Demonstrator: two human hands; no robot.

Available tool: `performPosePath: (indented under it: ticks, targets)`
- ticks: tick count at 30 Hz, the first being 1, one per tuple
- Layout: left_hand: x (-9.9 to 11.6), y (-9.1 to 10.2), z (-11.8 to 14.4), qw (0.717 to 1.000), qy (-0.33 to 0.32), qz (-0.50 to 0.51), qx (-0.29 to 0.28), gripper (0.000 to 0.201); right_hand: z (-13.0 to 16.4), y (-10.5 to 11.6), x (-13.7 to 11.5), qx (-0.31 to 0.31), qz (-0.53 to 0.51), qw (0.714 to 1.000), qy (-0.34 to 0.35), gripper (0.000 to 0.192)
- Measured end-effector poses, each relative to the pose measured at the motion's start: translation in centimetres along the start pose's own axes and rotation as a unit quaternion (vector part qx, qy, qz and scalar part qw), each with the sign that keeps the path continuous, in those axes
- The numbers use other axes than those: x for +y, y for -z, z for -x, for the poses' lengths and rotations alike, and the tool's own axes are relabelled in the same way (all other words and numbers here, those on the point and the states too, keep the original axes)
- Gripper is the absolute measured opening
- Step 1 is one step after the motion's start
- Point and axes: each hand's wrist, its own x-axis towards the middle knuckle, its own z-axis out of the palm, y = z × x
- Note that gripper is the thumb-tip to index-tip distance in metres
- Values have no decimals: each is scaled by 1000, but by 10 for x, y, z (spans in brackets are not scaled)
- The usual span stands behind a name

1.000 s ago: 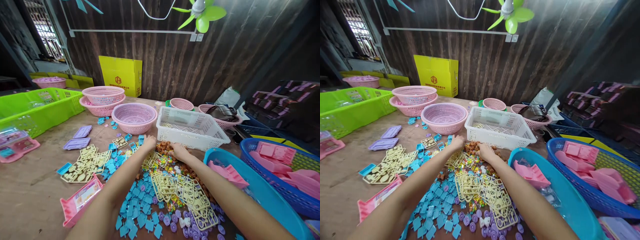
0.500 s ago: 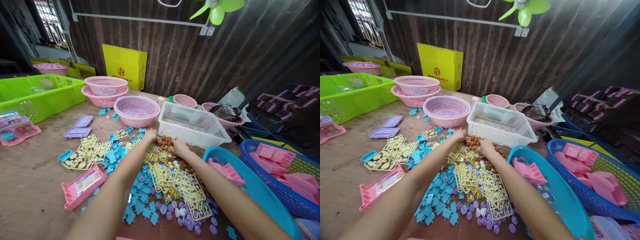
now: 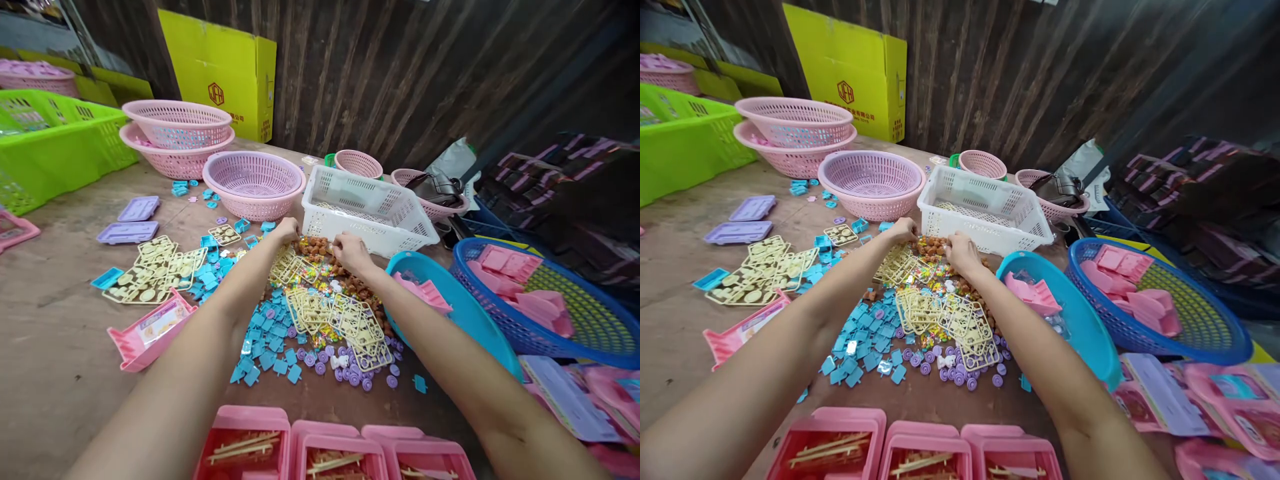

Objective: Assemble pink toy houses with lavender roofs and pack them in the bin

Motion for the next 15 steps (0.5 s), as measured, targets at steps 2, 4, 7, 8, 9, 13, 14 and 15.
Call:
performPosePath:
  ticks: [2, 4, 7, 8, 9, 13, 14, 15]
  targets:
    - [1, 7, 4, 999, -20, 16, 23, 17, 17, 11, -2, -24, -40, 999, 25, 19]
    - [3, 15, 8, 997, -38, 37, 59, 8, 39, 16, -6, -74, -84, 992, 63, 14]
    - [6, 27, 17, 988, -51, 76, 121, 5, 77, 11, -14, -153, -137, 972, 116, 8]
    - [7, 31, 21, 985, -52, 91, 140, 5, 88, 7, -17, -172, -148, 965, 128, 8]
    - [8, 35, 25, 981, -51, 106, 156, 4, 98, 1, -20, -186, -156, 960, 137, 8]
    - [16, 45, 53, 966, -47, 166, 193, 2, 123, -17, -28, -188, -156, 957, 155, 14]
    - [18, 46, 63, 964, -50, 180, 191, 3, 126, -21, -28, -178, -152, 959, 157, 14]
    - [21, 46, 74, 962, -54, 194, 183, 5, 129, -24, -28, -168, -148, 961, 161, 14]
